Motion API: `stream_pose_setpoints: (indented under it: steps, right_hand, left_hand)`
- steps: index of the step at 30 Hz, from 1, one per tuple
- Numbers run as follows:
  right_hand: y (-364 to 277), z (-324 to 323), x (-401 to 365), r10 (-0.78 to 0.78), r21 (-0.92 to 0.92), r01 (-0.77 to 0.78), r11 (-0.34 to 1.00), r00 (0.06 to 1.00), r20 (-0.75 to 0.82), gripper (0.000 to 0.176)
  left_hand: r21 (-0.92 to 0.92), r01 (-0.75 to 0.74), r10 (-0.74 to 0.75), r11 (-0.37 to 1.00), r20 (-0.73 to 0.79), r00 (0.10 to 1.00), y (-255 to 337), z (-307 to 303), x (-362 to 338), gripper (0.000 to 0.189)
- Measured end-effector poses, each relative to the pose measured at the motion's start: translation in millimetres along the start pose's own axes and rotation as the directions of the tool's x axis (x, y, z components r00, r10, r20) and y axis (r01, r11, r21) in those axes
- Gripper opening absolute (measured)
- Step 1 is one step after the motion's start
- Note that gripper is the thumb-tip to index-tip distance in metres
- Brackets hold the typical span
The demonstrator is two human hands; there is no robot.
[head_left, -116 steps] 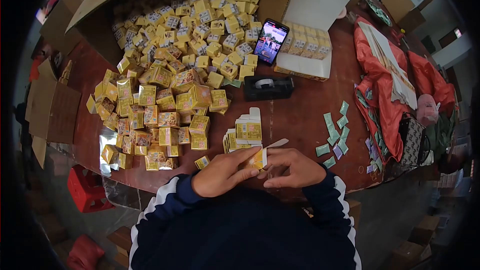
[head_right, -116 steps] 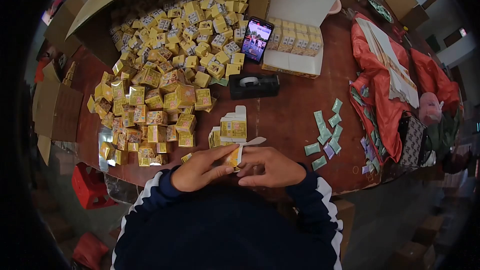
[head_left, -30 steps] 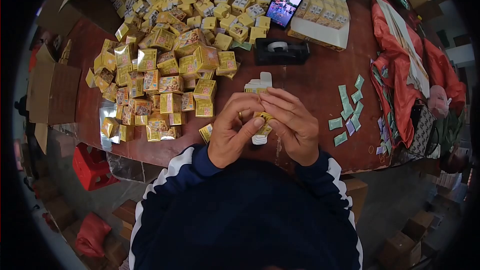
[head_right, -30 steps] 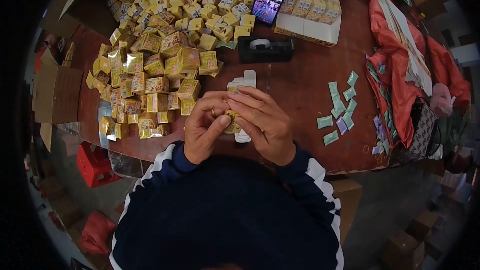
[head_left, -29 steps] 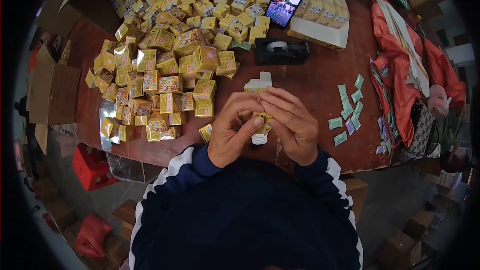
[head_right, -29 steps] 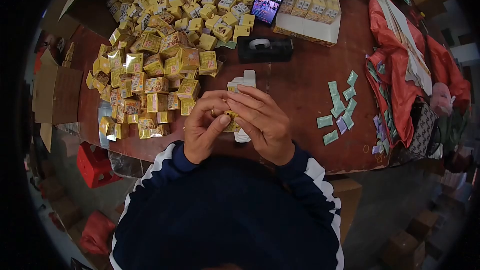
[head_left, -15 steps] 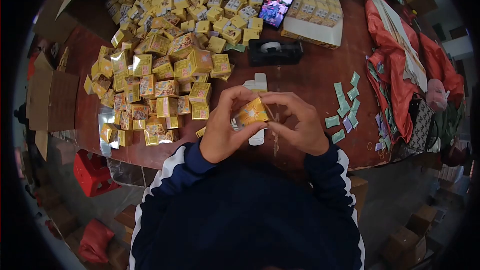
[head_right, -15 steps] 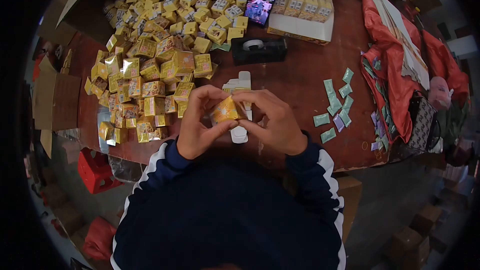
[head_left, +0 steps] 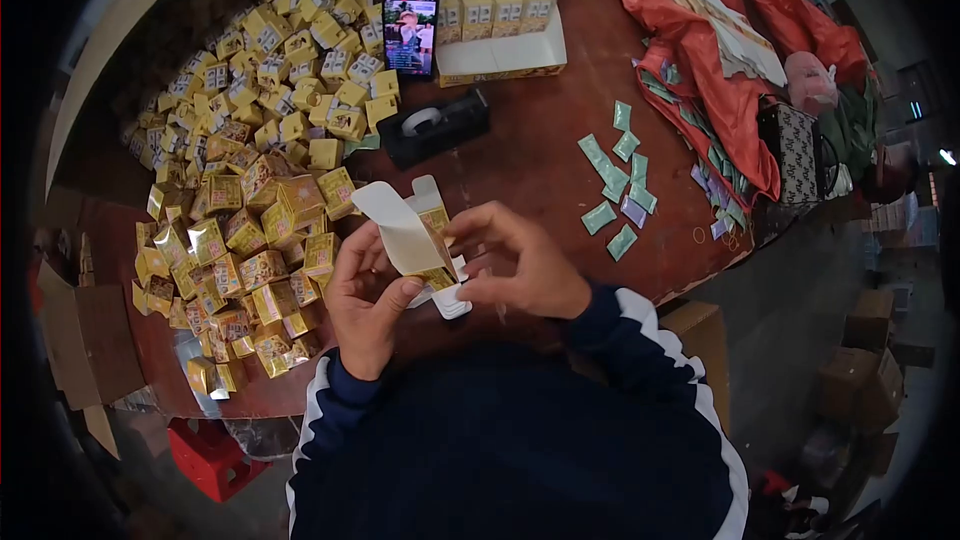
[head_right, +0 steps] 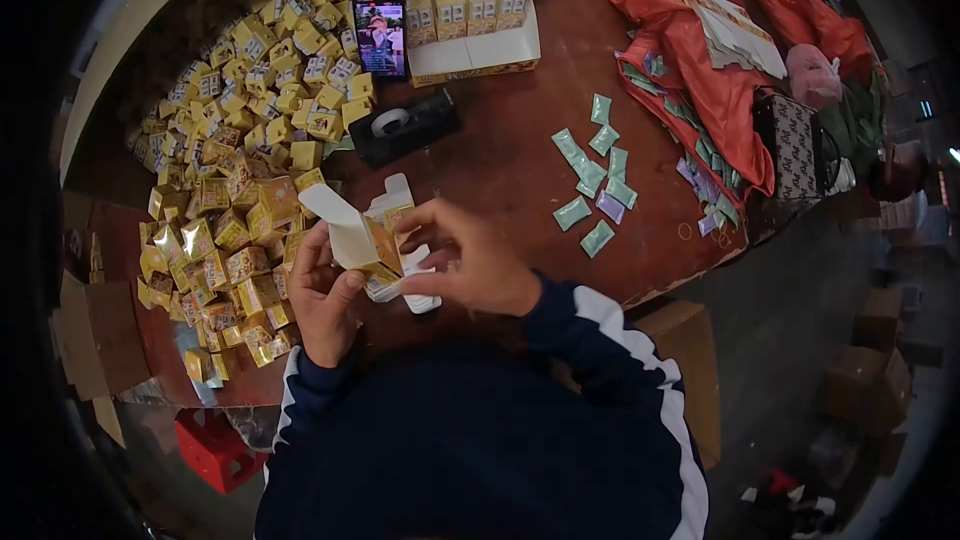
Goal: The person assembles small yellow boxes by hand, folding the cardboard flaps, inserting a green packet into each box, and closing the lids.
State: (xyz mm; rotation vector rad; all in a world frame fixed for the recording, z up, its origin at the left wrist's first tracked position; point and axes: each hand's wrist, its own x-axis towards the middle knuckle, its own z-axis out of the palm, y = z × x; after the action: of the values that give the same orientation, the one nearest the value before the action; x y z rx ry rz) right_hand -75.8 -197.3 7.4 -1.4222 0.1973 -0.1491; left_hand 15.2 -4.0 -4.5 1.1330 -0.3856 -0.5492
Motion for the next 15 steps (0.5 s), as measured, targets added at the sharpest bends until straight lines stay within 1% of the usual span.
stream_pose_setpoints:
  steps: [1, 2, 3, 4, 5, 7, 8, 9, 10, 11, 13, 14, 15]
  right_hand:
    - [-8.3, -20.7, 4.7, 0.052, -0.179, -0.05, 0.983, 0.999, 0.007, 0.044]
    - [-4.6, -52.3, 15.2, -0.039, -0.383, -0.038, 0.923, 0.98, -0.193, 0.038]
    - [7.9, -89.0, 25.1, -0.18, -0.567, -0.054, 0.822, 0.92, -0.348, 0.033]
    - [22.0, -124.6, 27.5, -0.305, -0.82, -0.13, 0.558, 0.887, -0.348, 0.031]
    - [35.4, -155.8, 32.7, -0.437, -0.949, -0.22, 0.227, 0.848, -0.301, 0.029]
    - [53.4, -187.1, 33.6, -0.248, -0.939, -0.287, 0.19, 0.911, -0.329, 0.023]
    - [57.2, -189.4, 36.9, -0.256, -0.948, -0.257, 0.185, 0.919, -0.299, 0.023]
    - [58.2, -189.1, 37.9, -0.229, -0.935, -0.279, 0.22, 0.917, -0.327, 0.022]
    - [59.8, -190.4, 39.1, -0.196, -0.917, -0.309, 0.254, 0.912, -0.361, 0.021]
    - [61.8, -191.9, 40.6, -0.192, -0.919, -0.302, 0.252, 0.915, -0.354, 0.021]
    - [60.6, -188.0, 42.6, -0.235, -0.925, -0.253, 0.283, 0.917, -0.322, 0.025]
    - [60.3, -186.3, 42.7, -0.237, -0.925, -0.252, 0.285, 0.916, -0.323, 0.025]
    - [59.9, -184.7, 42.1, -0.264, -0.944, -0.197, 0.263, 0.927, -0.267, 0.022]
  left_hand:
    - [0.026, 0.007, -0.008, 1.0, 0.028, 1.0, 3.6, -3.4, 0.6, 0.067]
    - [0.053, 0.006, -0.008, 0.999, 0.049, 0.999, 7.0, -6.5, 1.1, 0.062]
    - [0.067, 0.016, -0.02, 0.998, 0.069, 0.997, 7.8, -8.0, 0.4, 0.061]
    - [0.084, 0.015, -0.023, 0.996, 0.084, 0.996, 7.8, -8.5, -0.4, 0.06]
    - [0.01, 0.079, -0.08, 0.997, 0.047, 0.996, 6.6, -5.4, -2.8, 0.058]
    - [0.137, 0.11, -0.12, 0.984, 0.071, 0.99, 2.6, -5.8, -3.6, 0.057]
    - [0.181, 0.038, -0.055, 0.983, 0.092, 0.994, 2.2, -3.2, -2.4, 0.056]
    - [0.177, 0.028, -0.042, 0.984, 0.074, 0.996, 1.1, -3.3, -1.9, 0.056]
    - [0.218, 0.016, -0.038, 0.976, 0.099, 0.994, -0.9, -3.5, -2.2, 0.056]
    - [0.261, 0.005, -0.041, 0.965, 0.129, 0.991, -2.2, -4.1, -3.0, 0.056]
    - [0.262, 0.006, -0.038, 0.965, 0.119, 0.992, -2.4, -6.9, -3.0, 0.055]
    - [0.262, 0.004, -0.035, 0.965, 0.114, 0.993, -1.8, -8.1, -2.4, 0.055]
    - [0.263, 0.002, -0.033, 0.965, 0.115, 0.993, -0.9, -9.5, -2.2, 0.055]
